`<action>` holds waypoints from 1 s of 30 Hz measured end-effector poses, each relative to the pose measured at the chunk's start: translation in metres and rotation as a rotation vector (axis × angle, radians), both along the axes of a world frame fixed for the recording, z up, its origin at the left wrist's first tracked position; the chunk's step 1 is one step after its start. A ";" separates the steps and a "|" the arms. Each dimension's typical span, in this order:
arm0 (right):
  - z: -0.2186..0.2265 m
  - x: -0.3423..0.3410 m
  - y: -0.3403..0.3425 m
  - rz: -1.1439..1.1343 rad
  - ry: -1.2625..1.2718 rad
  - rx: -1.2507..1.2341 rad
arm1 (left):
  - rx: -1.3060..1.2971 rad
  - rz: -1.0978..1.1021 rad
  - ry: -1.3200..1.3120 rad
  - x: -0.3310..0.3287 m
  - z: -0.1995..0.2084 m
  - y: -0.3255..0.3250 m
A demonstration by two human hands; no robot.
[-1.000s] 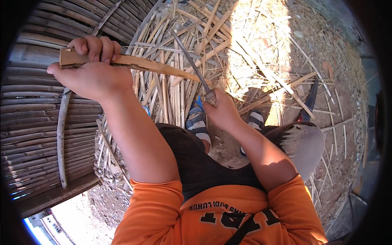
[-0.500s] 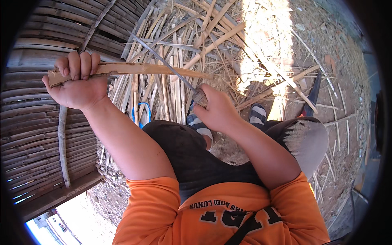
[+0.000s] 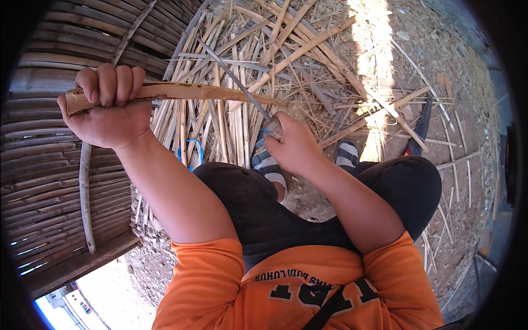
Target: The person shaves thin strips of bamboo using a large blade by hand while sitting on the ground.
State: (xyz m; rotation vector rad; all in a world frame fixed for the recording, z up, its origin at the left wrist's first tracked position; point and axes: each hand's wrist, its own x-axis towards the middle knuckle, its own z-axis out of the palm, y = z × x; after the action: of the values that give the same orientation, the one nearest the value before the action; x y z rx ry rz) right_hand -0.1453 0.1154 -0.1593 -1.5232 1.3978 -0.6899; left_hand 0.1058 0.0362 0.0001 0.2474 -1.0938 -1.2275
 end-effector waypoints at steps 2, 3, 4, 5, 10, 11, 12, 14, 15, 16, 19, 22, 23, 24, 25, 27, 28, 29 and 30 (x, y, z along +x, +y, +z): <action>0.022 0.008 0.005 -0.019 -0.097 -0.054 | -0.019 0.025 -0.046 -0.003 0.000 0.000; 0.017 0.009 0.006 -0.021 -0.080 -0.115 | -0.028 0.039 -0.069 -0.004 0.000 0.000; 0.009 0.010 0.007 -0.029 -0.064 -0.179 | -0.029 0.006 -0.063 -0.006 0.000 -0.001; 0.000 0.012 0.007 -0.037 -0.050 -0.245 | -0.031 -0.026 -0.060 -0.009 0.002 -0.002; -0.101 -0.004 0.005 -0.078 0.136 0.126 | -0.053 -0.030 -0.059 -0.003 -0.001 -0.002; -0.100 -0.006 0.003 -0.063 0.188 0.126 | -0.052 -0.052 -0.051 0.002 0.000 -0.005; -0.099 -0.005 0.001 -0.083 0.155 0.128 | -0.050 -0.074 -0.043 0.006 -0.001 -0.007; -0.066 0.001 -0.004 -0.112 0.094 0.137 | -0.043 -0.061 -0.042 0.007 -0.002 -0.004; -0.050 0.003 -0.006 -0.112 0.051 0.082 | -0.041 -0.059 -0.039 0.006 -0.001 -0.004; -0.034 0.006 -0.005 -0.115 0.007 0.031 | -0.045 -0.068 -0.041 0.006 -0.002 -0.004; -0.013 0.015 0.000 -0.081 -0.141 -0.065 | -0.051 -0.096 -0.048 0.004 -0.002 -0.005; -0.053 0.015 0.008 -0.037 -0.019 0.009 | -0.050 -0.083 -0.064 0.001 -0.001 -0.004; -0.084 0.014 0.010 -0.029 0.069 0.056 | -0.047 -0.056 -0.078 -0.002 -0.001 -0.003; -0.129 0.010 0.013 -0.100 0.164 0.119 | -0.048 -0.026 -0.093 -0.005 0.002 -0.002; -0.166 0.001 0.014 -0.170 0.260 0.183 | -0.040 -0.023 -0.080 -0.005 0.004 -0.002; -0.194 -0.025 0.012 -0.129 0.342 0.218 | -0.016 -0.014 -0.055 0.003 0.002 -0.003; -0.191 -0.031 0.011 -0.107 0.387 0.239 | -0.013 0.009 -0.063 0.001 0.001 -0.001; -0.188 -0.029 0.009 -0.139 0.298 0.269 | -0.009 -0.003 -0.056 0.001 0.002 -0.003; -0.186 -0.023 0.006 -0.170 0.208 0.297 | -0.005 -0.013 -0.050 0.001 0.003 -0.006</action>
State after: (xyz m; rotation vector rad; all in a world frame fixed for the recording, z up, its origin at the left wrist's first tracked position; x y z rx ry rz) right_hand -0.1680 0.1213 -0.3453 -1.2786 1.7181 -0.4082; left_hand 0.1067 0.0303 0.0026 0.2685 -1.1430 -1.2359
